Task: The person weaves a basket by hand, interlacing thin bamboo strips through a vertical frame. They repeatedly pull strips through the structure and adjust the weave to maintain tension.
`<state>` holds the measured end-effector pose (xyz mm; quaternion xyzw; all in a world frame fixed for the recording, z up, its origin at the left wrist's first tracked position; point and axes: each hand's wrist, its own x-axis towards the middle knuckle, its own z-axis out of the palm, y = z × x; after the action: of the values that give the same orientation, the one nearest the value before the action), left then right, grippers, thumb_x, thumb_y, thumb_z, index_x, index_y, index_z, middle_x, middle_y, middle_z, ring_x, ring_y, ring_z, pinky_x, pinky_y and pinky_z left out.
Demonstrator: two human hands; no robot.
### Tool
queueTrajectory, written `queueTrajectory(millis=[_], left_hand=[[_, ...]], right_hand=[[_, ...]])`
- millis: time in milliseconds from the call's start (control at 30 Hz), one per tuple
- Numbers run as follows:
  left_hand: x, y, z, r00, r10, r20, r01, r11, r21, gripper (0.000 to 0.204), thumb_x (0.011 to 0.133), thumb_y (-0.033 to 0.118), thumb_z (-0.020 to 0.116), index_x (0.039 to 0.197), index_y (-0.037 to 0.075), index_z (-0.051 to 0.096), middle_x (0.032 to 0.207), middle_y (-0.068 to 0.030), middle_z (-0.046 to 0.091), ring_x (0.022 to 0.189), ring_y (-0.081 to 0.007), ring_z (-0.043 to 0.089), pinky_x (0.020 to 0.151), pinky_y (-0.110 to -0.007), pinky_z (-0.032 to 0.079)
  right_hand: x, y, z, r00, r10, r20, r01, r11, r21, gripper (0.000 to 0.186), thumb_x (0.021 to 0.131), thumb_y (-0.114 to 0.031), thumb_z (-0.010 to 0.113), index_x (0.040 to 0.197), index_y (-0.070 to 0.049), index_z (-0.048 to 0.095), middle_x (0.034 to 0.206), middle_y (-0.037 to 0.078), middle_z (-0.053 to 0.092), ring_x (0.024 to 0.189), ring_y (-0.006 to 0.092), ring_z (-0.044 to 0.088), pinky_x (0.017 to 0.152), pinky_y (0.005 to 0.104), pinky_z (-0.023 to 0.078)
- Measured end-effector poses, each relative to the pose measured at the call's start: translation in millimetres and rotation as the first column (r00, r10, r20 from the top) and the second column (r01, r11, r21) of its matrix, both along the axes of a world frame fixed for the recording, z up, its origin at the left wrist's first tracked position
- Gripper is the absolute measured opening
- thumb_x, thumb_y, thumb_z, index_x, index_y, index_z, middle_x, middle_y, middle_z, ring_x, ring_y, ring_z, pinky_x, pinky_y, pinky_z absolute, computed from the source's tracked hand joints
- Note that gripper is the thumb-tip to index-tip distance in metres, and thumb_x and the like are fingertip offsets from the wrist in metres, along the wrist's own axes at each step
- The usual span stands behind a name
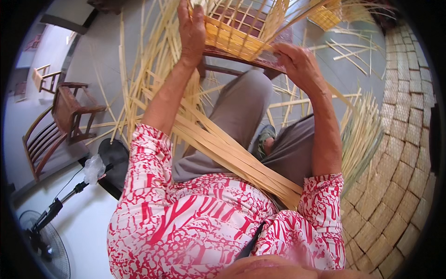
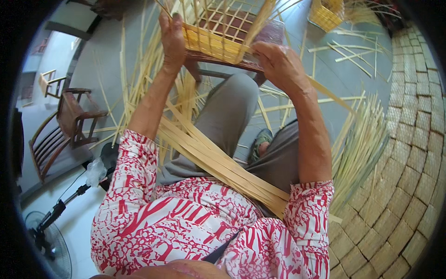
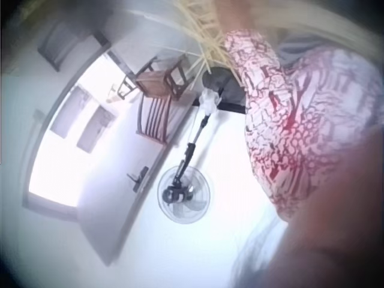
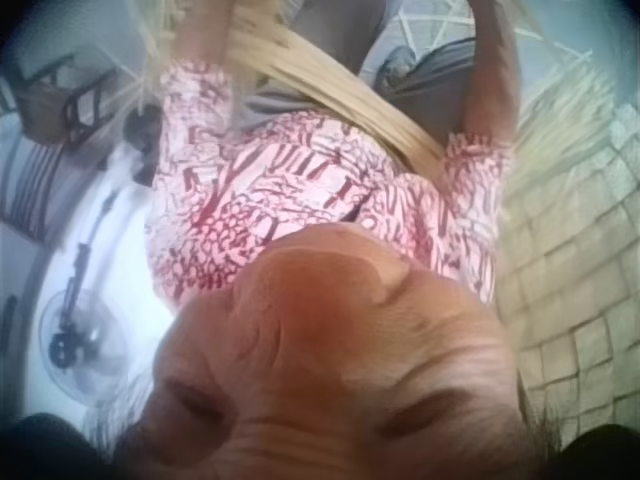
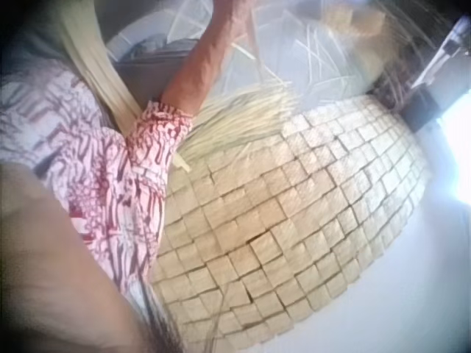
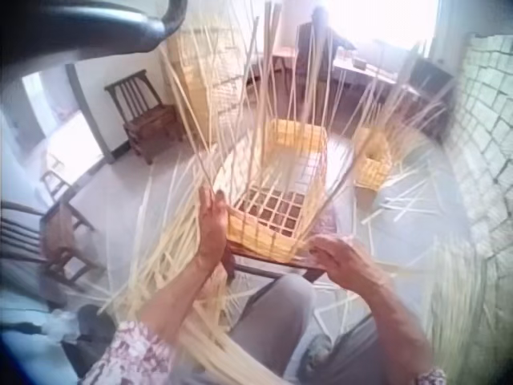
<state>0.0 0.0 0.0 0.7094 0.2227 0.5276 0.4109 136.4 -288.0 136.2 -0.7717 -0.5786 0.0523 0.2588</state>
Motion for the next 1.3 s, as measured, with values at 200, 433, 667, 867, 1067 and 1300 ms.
queueTrajectory(millis=[200, 433, 667, 867, 1067, 1300], left_hand=[[-11.0, -33.4, 27.1, 0.954, -0.257, 0.156, 0.294, 0.906, -0.304, 0.043, 0.104, 0.010, 0.042, 0.144, 0.001, 0.051, 0.113, 0.0004, 0.060, 0.091, -0.0084, 0.053, 0.083, -0.023, 0.045], [-9.2, -44.9, 41.7, 0.928, -0.299, 0.223, 0.363, 0.860, -0.359, 0.048, 0.102, 0.008, 0.042, 0.149, 0.009, 0.047, 0.121, 0.0006, 0.058, 0.100, -0.0058, 0.050, 0.091, -0.024, 0.042], [-57.0, -39.9, 67.1, 0.999, -0.014, -0.050, 0.032, 0.926, 0.376, 0.044, 0.097, 0.021, 0.067, 0.139, 0.010, 0.056, 0.106, -0.0059, 0.069, 0.094, -0.0183, 0.067, 0.086, -0.032, 0.052], [-54.8, -26.0, 94.8, 0.847, -0.064, -0.528, 0.282, 0.896, 0.342, 0.039, 0.087, 0.015, 0.069, 0.126, 0.017, 0.065, 0.079, -0.0082, 0.071, 0.067, -0.0265, 0.068, 0.063, -0.039, 0.055], [-42.6, 3.7, 92.5, 0.747, 0.039, -0.664, 0.383, 0.791, 0.478, 0.026, 0.088, 0.020, 0.069, 0.112, 0.012, 0.064, 0.078, -0.0088, 0.072, 0.069, -0.0263, 0.071, 0.063, -0.039, 0.055], [-61.9, -41.8, 108.3, 0.916, -0.200, -0.349, 0.359, 0.796, 0.487, 0.023, 0.089, 0.013, 0.074, 0.111, 0.012, 0.069, 0.079, -0.0039, 0.072, 0.064, -0.0155, 0.069, 0.061, -0.028, 0.055]], right_hand=[[-19.7, -11.4, -14.3, 0.998, 0.057, -0.036, -0.054, 0.995, 0.090, 0.025, 0.089, -0.001, 0.060, 0.112, -0.004, 0.070, 0.077, 0.011, 0.068, 0.070, 0.0236, 0.067, 0.068, 0.0347, 0.053], [-19.9, -11.2, -4.9, 0.988, -0.027, -0.151, 0.021, 0.999, -0.041, 0.021, 0.090, -0.010, 0.064, 0.109, -0.006, 0.071, 0.084, 0.021, 0.068, 0.082, 0.0401, 0.068, 0.070, 0.0455, 0.052], [-17.2, -1.6, -13.7, 0.986, -0.097, -0.137, 0.090, 0.994, -0.056, 0.022, 0.091, -0.010, 0.058, 0.109, -0.006, 0.070, 0.081, 0.021, 0.067, 0.080, 0.0412, 0.066, 0.071, 0.0464, 0.051], [-11.1, 2.5, -12.5, 0.984, -0.094, -0.151, 0.084, 0.994, -0.072, 0.026, 0.090, -0.009, 0.056, 0.112, -0.006, 0.070, 0.086, 0.024, 0.068, 0.083, 0.0425, 0.066, 0.075, 0.0469, 0.052], [-14.3, 6.5, -20.3, 0.989, -0.059, -0.139, 0.060, 0.998, -0.001, 0.028, 0.090, -0.009, 0.056, 0.114, -0.006, 0.070, 0.090, 0.024, 0.069, 0.085, 0.0425, 0.067, 0.076, 0.0476, 0.052], [-17.7, 4.2, -18.3, 0.991, -0.090, -0.098, 0.090, 0.996, 0.002, 0.027, 0.090, -0.010, 0.057, 0.113, -0.009, 0.070, 0.095, 0.022, 0.071, 0.089, 0.0418, 0.068, 0.078, 0.0480, 0.053]])
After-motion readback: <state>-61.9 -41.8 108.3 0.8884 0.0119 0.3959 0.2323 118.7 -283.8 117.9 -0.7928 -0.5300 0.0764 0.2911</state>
